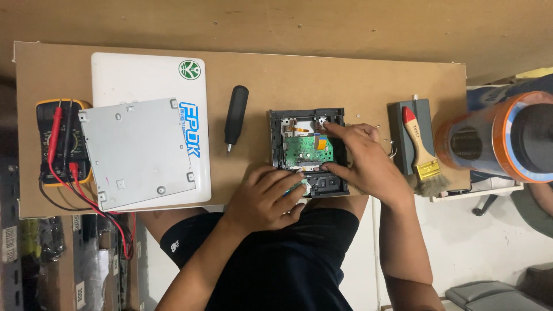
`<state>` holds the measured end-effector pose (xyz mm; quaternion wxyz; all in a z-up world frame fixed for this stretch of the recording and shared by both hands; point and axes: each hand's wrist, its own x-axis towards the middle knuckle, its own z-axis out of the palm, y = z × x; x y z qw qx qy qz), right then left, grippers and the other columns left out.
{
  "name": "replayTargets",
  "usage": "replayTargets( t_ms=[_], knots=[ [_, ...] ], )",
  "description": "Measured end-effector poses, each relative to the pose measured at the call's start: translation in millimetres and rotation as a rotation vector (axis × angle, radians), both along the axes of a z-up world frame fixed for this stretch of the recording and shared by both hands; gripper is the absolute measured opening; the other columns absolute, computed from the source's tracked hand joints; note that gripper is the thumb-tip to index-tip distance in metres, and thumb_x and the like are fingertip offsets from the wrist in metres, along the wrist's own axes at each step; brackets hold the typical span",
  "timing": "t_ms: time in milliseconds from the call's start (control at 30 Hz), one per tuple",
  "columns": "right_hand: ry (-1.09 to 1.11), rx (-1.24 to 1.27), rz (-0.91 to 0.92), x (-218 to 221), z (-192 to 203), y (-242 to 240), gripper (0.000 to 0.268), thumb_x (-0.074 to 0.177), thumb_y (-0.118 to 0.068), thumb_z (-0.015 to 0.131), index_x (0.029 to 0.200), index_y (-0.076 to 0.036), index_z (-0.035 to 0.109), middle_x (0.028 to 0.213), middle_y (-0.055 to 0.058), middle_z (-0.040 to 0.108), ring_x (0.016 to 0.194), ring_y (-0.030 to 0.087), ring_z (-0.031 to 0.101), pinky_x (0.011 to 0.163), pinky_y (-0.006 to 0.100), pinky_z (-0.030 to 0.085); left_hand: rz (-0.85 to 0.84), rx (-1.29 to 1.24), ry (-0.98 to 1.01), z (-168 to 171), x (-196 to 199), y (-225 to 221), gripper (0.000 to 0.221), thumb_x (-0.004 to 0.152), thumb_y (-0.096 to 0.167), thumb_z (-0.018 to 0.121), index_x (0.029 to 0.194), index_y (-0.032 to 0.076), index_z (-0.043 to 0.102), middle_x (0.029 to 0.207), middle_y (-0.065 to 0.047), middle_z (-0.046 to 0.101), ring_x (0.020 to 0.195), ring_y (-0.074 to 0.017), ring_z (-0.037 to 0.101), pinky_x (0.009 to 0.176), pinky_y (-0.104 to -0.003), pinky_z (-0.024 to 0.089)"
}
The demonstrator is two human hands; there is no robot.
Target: Assembling a circuit board onto a laptop component by connecting ribbon cables and aligning the board.
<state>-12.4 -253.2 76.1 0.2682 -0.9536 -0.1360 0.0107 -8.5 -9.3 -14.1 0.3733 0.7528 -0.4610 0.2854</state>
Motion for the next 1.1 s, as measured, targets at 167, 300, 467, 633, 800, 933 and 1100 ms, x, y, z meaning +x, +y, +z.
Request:
replayTargets(
  t_ms=[167,300,467,633,800,933,1100],
  knots=[
    [-0.016,-0.007,-0.012,-1.6,-0.9,-2.0,0.078,0.073,-0.011,0.088,0.143,-0.002,0.055,0.12,0.014,0.074,0.116,0.031,0.067,0.108,0.046,0.034,0.03,-0.083,0.165,0.1,1.8,6.5,0.047,0.09,0.047,0.061,0.127,0.019,0.069,0.125,-0.004,0.07,0.106,-0.0239,0.068,0.097,-0.045,0.05],
    [-0.004,0.043,-0.035,-1.3,-5.1,-4.0,0.076,0.072,-0.009,0.088,0.141,-0.001,0.057,0.118,0.015,0.075,0.115,0.032,0.066,0.106,0.044,0.035,-0.04,-0.251,0.358,-0.5,9.6,13.0,0.063,0.088,0.052,0.063,0.132,0.008,0.062,0.122,-0.014,0.07,0.11,-0.0321,0.067,0.099,-0.048,0.049],
    [-0.025,0.112,-0.067,-6.3,5.1,-8.5,0.074,0.073,-0.011,0.089,0.14,-0.002,0.058,0.118,0.014,0.075,0.116,0.033,0.067,0.105,0.045,0.037,-0.021,-0.302,0.533,14.9,18.0,15.2,0.061,0.097,0.043,0.059,0.142,0.004,0.05,0.129,-0.017,0.064,0.121,-0.0372,0.06,0.106,-0.051,0.045],
    [-0.014,0.14,-0.051,-8.0,11.6,-8.6,0.071,0.074,-0.009,0.089,0.137,0.0,0.059,0.116,0.015,0.075,0.114,0.035,0.066,0.103,0.047,0.038,-0.019,-0.227,0.677,15.0,32.0,14.1,0.049,0.1,0.032,0.054,0.141,0.004,0.052,0.131,-0.019,0.061,0.121,-0.0409,0.058,0.107,-0.055,0.041],
    [-0.024,0.129,-0.015,-13.0,3.1,-8.8,0.062,0.073,-0.015,0.092,0.128,-0.002,0.066,0.108,0.013,0.076,0.108,0.033,0.068,0.105,0.045,0.039,0.035,-0.08,0.548,10.5,37.3,11.1,0.047,0.099,0.046,0.054,0.139,0.02,0.057,0.14,-0.006,0.056,0.131,-0.0339,0.053,0.109,-0.055,0.037],
    [-0.052,0.161,-0.035,-13.1,-2.6,-16.9,0.063,0.075,-0.015,0.091,0.13,-0.003,0.064,0.112,0.012,0.075,0.111,0.032,0.067,0.104,0.045,0.039,0.024,0.033,0.538,12.3,34.2,12.1,0.05,0.092,0.04,0.061,0.139,0.026,0.058,0.147,-0.007,0.051,0.135,-0.0389,0.048,0.109,-0.058,0.035],
    [-0.19,0.228,-0.114,-29.0,-19.2,-28.2,0.062,0.078,-0.012,0.092,0.129,0.0,0.06,0.113,0.015,0.072,0.111,0.036,0.068,0.105,0.048,0.043,-0.024,0.05,0.456,9.6,28.8,11.7,0.044,0.09,0.038,0.058,0.133,0.035,0.062,0.154,-0.008,0.043,0.146,-0.0392,0.037,0.111,-0.059,0.028]
  ],
)
